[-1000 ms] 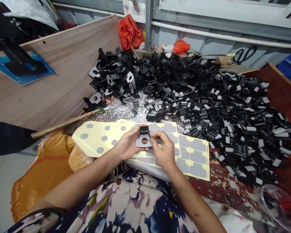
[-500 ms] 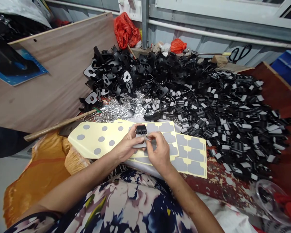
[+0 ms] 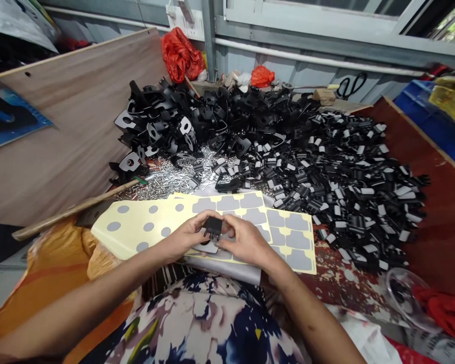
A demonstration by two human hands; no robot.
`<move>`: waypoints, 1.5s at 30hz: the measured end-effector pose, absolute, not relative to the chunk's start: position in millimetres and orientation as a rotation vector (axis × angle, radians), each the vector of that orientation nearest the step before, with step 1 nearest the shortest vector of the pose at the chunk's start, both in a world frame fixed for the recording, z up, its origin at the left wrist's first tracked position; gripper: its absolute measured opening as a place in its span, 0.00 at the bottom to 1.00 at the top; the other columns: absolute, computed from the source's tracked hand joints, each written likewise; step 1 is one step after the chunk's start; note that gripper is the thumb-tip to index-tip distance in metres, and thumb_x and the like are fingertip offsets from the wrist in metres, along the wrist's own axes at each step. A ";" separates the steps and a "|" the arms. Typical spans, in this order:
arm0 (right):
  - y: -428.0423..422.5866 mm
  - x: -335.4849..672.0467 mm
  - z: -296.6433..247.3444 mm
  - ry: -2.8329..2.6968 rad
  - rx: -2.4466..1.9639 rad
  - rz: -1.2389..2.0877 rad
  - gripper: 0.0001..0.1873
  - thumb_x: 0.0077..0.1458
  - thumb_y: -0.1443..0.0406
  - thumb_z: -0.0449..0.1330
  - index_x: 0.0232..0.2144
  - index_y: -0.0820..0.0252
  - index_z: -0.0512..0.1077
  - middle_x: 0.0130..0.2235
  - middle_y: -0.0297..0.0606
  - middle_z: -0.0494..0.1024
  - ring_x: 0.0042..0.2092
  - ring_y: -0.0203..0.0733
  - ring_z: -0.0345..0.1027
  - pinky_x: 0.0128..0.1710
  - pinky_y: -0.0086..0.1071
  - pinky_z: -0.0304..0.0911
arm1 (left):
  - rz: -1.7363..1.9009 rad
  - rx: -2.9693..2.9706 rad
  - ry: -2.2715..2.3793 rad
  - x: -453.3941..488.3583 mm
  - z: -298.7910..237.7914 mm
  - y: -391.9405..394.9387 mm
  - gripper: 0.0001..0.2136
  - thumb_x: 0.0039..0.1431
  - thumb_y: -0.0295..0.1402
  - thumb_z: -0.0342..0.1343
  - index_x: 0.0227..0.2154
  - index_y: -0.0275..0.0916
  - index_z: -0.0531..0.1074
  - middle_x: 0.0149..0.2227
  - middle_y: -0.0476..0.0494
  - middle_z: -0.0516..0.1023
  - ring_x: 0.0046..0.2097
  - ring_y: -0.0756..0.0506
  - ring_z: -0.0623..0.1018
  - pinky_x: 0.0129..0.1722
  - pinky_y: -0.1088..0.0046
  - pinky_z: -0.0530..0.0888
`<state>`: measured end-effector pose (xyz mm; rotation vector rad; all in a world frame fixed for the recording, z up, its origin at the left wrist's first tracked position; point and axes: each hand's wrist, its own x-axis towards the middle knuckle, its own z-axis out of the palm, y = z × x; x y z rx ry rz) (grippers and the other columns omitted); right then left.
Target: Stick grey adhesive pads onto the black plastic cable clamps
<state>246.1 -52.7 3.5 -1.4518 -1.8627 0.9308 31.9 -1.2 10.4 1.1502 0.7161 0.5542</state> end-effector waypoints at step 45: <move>-39.0 222.2 2.7 -1.334 -1.279 0.855 0.14 0.59 0.68 0.65 0.47 0.51 0.75 0.37 0.33 0.78 0.42 0.40 0.74 0.50 0.38 0.69 | 0.819 0.513 0.703 16.7 15.8 17.5 0.23 0.56 0.40 0.70 0.53 0.46 0.73 0.45 0.43 0.76 0.36 0.47 0.76 0.32 0.70 0.79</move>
